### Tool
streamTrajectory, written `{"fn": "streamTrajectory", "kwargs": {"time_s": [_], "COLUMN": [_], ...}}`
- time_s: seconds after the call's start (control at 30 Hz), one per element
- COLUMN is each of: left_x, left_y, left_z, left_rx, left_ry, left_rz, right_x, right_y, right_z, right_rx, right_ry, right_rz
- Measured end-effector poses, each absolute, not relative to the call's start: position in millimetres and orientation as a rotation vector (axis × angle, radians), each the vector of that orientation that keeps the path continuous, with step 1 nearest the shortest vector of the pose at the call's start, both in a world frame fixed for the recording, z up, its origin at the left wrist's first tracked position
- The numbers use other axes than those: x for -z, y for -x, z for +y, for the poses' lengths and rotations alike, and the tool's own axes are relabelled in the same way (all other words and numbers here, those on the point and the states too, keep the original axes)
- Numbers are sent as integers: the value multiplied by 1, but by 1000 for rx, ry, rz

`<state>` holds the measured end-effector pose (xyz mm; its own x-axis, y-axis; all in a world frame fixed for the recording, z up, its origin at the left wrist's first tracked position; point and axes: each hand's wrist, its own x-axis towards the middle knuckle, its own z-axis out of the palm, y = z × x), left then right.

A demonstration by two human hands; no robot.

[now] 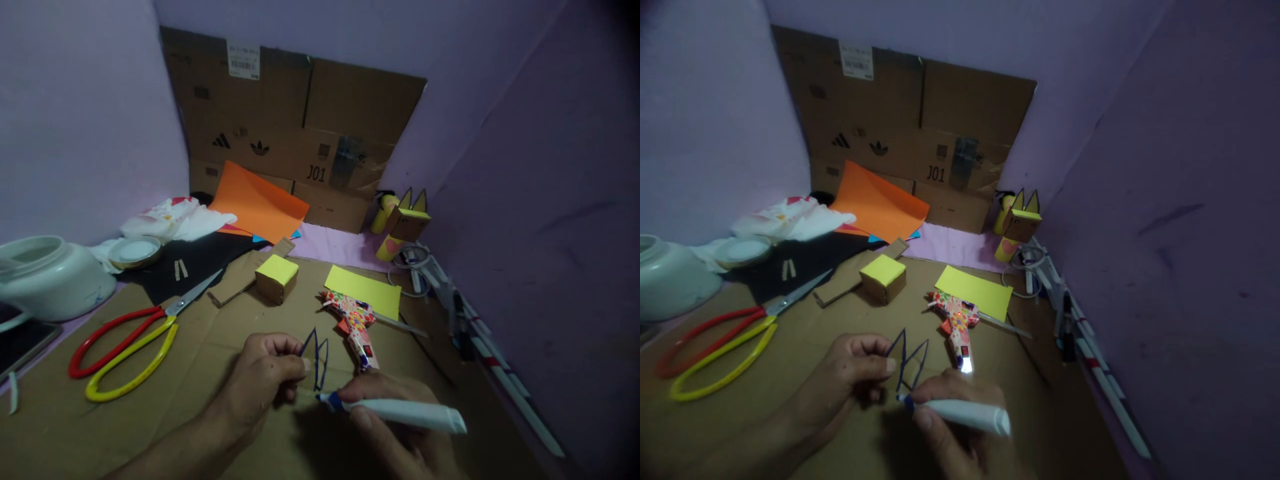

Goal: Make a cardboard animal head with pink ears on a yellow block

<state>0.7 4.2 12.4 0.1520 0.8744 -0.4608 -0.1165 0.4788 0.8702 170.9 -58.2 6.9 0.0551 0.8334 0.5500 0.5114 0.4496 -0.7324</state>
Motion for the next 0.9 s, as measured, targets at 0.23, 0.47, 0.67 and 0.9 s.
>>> {"fn": "streamTrajectory", "kwargs": {"time_s": [0.23,0.47,0.67,0.9], "left_x": [-11,-11,-11,-8], "left_y": [0,0,2,1], "left_z": [3,5,3,4], "left_rx": [-816,-811,-806,-792], "left_ry": [-800,-819,-829,-826], "left_rz": [1204,1184,1188,1208], "right_x": [-12,-13,-11,-10], "right_y": [-170,-168,-170,-167], "right_z": [-53,-51,-53,-55], "right_rx": [-407,-451,-443,-487], "right_ry": [1186,1148,1145,1135], "right_rz": [-1676,-1629,-1668,-1595]}}
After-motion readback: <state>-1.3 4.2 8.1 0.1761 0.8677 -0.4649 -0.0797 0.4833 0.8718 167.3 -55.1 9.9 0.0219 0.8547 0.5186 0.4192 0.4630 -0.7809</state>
